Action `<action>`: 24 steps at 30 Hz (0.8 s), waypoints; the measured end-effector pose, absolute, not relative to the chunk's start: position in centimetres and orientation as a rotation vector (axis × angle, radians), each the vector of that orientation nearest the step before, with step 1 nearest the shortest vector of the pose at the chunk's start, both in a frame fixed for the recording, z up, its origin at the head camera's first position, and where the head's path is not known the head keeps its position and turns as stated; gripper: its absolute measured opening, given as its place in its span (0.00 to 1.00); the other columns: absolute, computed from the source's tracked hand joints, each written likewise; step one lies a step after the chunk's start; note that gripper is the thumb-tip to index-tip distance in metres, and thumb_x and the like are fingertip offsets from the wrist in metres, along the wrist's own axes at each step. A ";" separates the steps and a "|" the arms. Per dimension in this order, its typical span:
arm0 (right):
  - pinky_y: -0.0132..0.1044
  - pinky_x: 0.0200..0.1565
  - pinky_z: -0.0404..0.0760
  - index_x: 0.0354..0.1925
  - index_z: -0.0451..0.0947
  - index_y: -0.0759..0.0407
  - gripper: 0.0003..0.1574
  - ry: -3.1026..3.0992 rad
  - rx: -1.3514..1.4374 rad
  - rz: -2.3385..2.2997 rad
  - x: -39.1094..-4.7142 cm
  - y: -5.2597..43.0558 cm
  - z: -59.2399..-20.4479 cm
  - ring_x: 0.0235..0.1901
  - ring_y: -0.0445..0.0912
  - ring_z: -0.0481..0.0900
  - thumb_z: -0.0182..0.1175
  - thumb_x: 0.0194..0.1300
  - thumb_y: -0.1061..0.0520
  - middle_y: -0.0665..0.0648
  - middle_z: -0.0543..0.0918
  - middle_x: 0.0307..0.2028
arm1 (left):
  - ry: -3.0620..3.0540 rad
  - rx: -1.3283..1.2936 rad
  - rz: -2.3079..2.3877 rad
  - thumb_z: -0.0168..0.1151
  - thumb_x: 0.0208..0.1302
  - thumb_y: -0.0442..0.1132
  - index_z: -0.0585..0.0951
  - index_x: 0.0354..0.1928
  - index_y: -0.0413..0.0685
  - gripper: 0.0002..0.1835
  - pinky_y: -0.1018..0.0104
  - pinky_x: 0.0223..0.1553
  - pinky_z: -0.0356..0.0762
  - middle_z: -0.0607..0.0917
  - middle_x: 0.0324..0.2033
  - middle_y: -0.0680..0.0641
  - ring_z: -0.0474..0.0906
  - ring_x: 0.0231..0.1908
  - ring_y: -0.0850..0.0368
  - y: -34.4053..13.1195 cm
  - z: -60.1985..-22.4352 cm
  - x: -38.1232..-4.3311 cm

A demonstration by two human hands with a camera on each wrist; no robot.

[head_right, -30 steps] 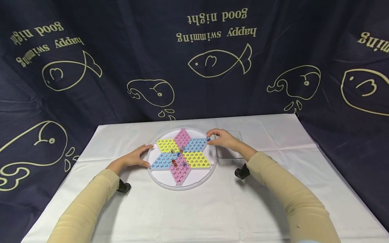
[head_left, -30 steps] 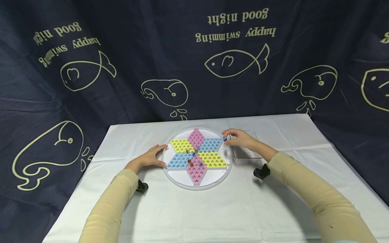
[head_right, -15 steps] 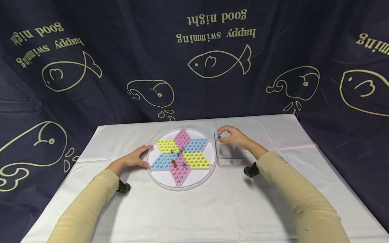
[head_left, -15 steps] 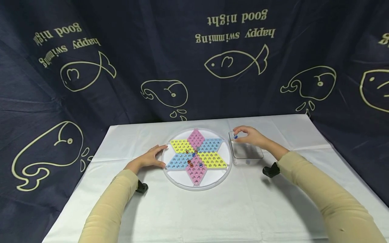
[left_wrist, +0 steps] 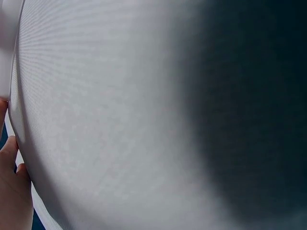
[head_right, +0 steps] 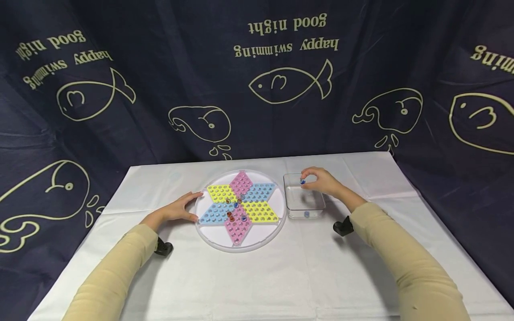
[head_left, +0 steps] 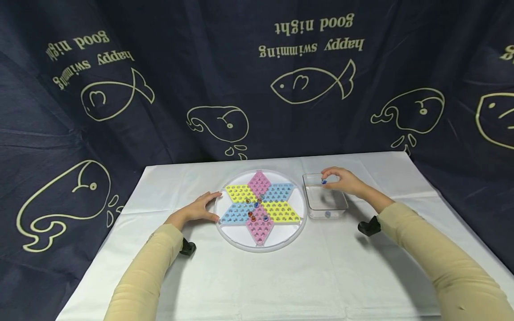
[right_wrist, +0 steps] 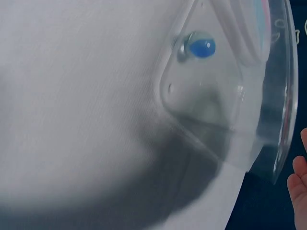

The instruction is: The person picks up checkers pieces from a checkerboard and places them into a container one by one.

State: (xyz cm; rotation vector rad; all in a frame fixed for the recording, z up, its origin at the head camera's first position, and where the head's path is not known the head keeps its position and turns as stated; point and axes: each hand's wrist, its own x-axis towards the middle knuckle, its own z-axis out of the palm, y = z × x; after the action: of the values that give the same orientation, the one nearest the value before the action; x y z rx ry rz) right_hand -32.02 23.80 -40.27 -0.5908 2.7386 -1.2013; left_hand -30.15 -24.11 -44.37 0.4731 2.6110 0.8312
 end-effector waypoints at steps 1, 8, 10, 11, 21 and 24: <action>0.62 0.61 0.54 0.41 0.73 0.66 0.15 2.745 -0.594 -1.193 -32.0 24.0 -40.3 0.62 0.65 0.57 0.63 0.56 0.60 0.69 0.68 0.58 | 2.610 0.473 0.836 0.73 0.42 0.54 0.56 0.68 0.50 0.52 0.36 0.64 0.42 0.46 0.68 0.30 0.38 0.68 0.34 -24.1 -44.3 -30.1; 0.64 0.60 0.54 0.41 0.74 0.66 0.14 2.753 -0.589 -1.165 -31.7 24.9 -40.2 0.62 0.66 0.57 0.62 0.58 0.60 0.71 0.68 0.58 | 2.603 0.480 0.851 0.73 0.42 0.54 0.56 0.68 0.49 0.53 0.36 0.64 0.41 0.46 0.68 0.30 0.37 0.68 0.34 -24.3 -44.4 -30.2; 0.64 0.60 0.54 0.42 0.74 0.67 0.15 2.762 -0.577 -1.152 -31.7 25.0 -40.3 0.62 0.66 0.57 0.62 0.58 0.59 0.70 0.68 0.58 | 2.600 0.477 0.852 0.73 0.42 0.54 0.56 0.68 0.49 0.53 0.36 0.64 0.41 0.46 0.68 0.31 0.37 0.68 0.34 -24.3 -44.4 -30.2; 0.64 0.60 0.54 0.42 0.74 0.68 0.15 2.764 -0.571 -1.149 -31.7 25.1 -40.3 0.62 0.66 0.57 0.62 0.58 0.59 0.70 0.68 0.58 | 2.599 0.475 0.852 0.72 0.42 0.55 0.56 0.68 0.49 0.53 0.36 0.64 0.41 0.46 0.68 0.31 0.37 0.68 0.34 -24.2 -44.4 -30.2; 0.60 0.63 0.53 0.47 0.73 0.71 0.22 2.756 -0.557 -1.191 -31.6 25.0 -40.2 0.61 0.65 0.59 0.62 0.58 0.58 0.70 0.69 0.57 | 2.599 0.452 0.841 0.73 0.41 0.55 0.56 0.68 0.52 0.52 0.37 0.64 0.40 0.45 0.69 0.32 0.37 0.69 0.36 -24.2 -44.6 -30.4; 0.59 0.63 0.53 0.48 0.73 0.71 0.23 2.749 -0.571 -1.208 -31.4 24.5 -40.1 0.61 0.64 0.60 0.62 0.58 0.58 0.70 0.69 0.57 | 2.602 0.457 0.837 0.73 0.41 0.55 0.57 0.68 0.51 0.52 0.37 0.64 0.40 0.46 0.69 0.32 0.37 0.69 0.36 -24.1 -44.6 -30.4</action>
State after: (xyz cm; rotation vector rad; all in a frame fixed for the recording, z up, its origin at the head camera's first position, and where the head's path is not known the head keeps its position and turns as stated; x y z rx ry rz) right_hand -31.43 24.52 -40.05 -0.5708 2.7486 -1.2079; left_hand -30.36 -24.13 -44.56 0.4566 2.6022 0.8367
